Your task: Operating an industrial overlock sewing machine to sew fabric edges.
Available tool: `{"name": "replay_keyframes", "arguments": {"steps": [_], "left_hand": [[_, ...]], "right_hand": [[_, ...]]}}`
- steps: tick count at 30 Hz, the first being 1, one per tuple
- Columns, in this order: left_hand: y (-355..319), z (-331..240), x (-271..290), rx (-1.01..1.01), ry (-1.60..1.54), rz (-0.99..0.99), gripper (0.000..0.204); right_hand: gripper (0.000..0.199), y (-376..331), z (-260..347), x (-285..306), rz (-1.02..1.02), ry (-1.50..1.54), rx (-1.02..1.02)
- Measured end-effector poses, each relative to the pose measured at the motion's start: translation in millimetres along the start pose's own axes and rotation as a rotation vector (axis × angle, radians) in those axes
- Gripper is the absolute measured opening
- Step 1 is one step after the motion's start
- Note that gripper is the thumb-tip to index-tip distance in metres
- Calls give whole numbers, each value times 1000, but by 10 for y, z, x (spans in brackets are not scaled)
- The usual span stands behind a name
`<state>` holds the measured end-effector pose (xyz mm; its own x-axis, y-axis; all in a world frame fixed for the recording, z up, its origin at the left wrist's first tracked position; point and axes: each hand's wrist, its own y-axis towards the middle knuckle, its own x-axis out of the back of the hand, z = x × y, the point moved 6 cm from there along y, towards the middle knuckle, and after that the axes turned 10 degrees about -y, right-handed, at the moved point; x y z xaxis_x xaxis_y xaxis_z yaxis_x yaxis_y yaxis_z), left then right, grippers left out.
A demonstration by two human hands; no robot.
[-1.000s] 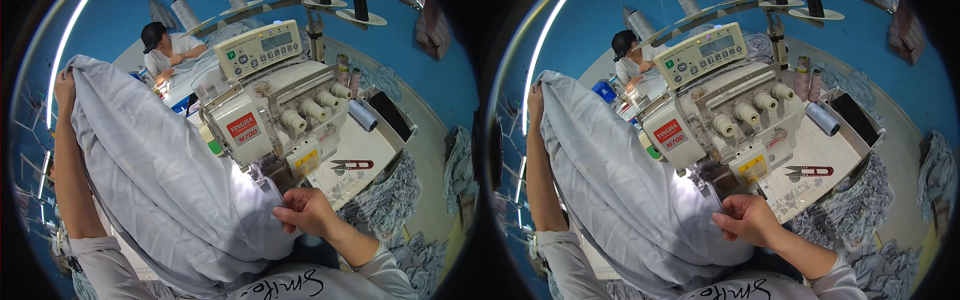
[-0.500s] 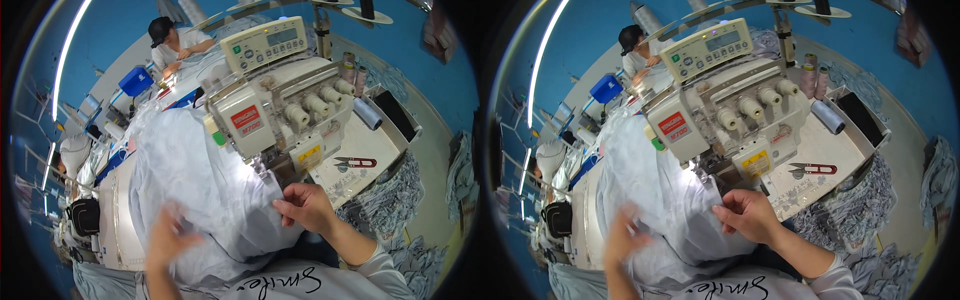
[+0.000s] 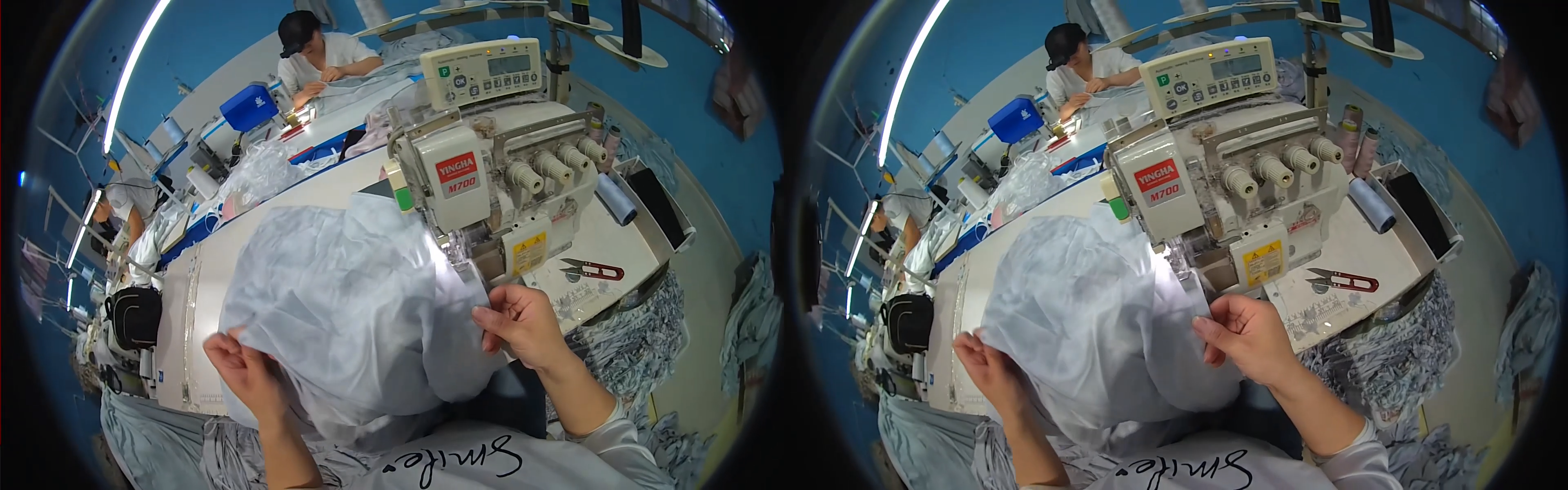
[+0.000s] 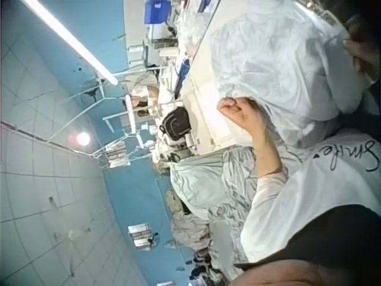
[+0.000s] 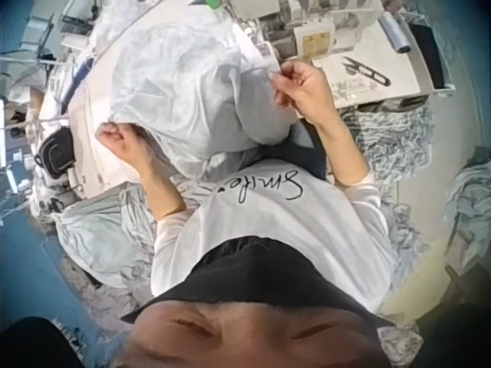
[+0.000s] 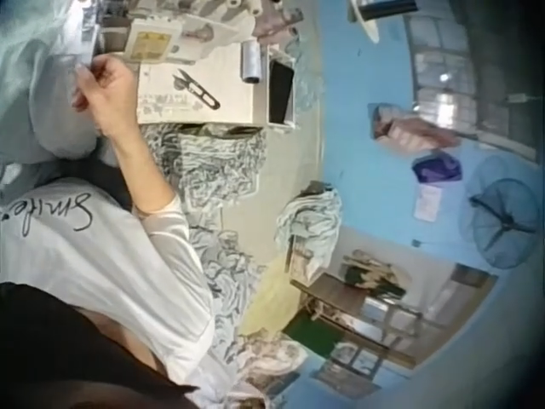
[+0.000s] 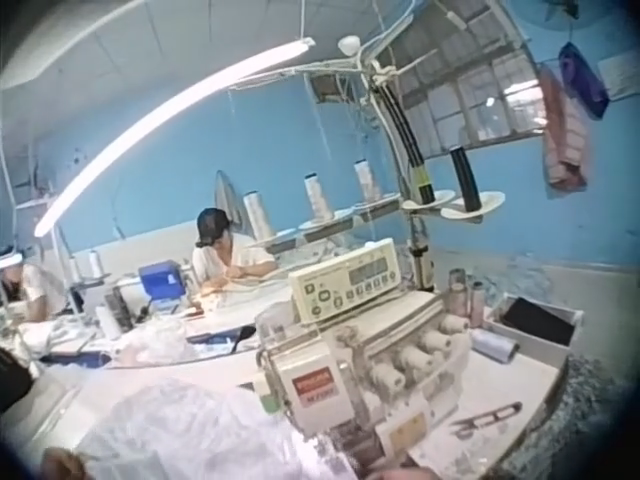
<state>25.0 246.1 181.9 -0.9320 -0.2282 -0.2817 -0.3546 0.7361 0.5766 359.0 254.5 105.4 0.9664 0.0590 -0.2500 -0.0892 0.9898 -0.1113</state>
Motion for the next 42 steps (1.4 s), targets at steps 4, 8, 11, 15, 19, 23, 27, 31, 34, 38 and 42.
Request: {"name": "replay_keyframes", "arguments": {"steps": [4, 8, 11, 15, 19, 23, 27, 31, 34, 38, 42], "left_hand": [[355, -16, -176, -33, -74, 104, 19], [758, -79, -270, -102, -34, 70, 18], [1132, -147, -269, -166, -12, 152, 17], [1526, -133, -198, -168, 19, 164, 11], [865, 468, -63, 255, 357, 427, 46], [-493, 624, 225, 358, 878, 537, 26], [-134, 303, 162, -206, 877, 256, 8], [489, 5, -148, -358, 667, 19, 7], [869, -71, -237, -386, 615, -8, 10], [1456, -176, -334, -437, 553, 27, 17], [2115, -221, -348, -475, 622, 36, 21]], "right_hand": [[17, 3, -9, 7, 42, -30, 25], [17, -7, 10, 32, 32, -44, 6], [17, 4, 13, 21, 35, -22, -4], [17, 13, -14, 12, 63, 2, -27], [18, 22, -41, 78, 38, -22, -28], [19, 19, 5, -1, 90, -33, -52], [16, -4, 10, 10, 63, -19, -54], [14, 23, -5, 30, 35, 2, -29], [19, 13, -12, 40, 68, -57, -27], [19, 9, 21, 21, 63, -57, -34], [14, 13, 28, 11, 39, -6, -43]]}}
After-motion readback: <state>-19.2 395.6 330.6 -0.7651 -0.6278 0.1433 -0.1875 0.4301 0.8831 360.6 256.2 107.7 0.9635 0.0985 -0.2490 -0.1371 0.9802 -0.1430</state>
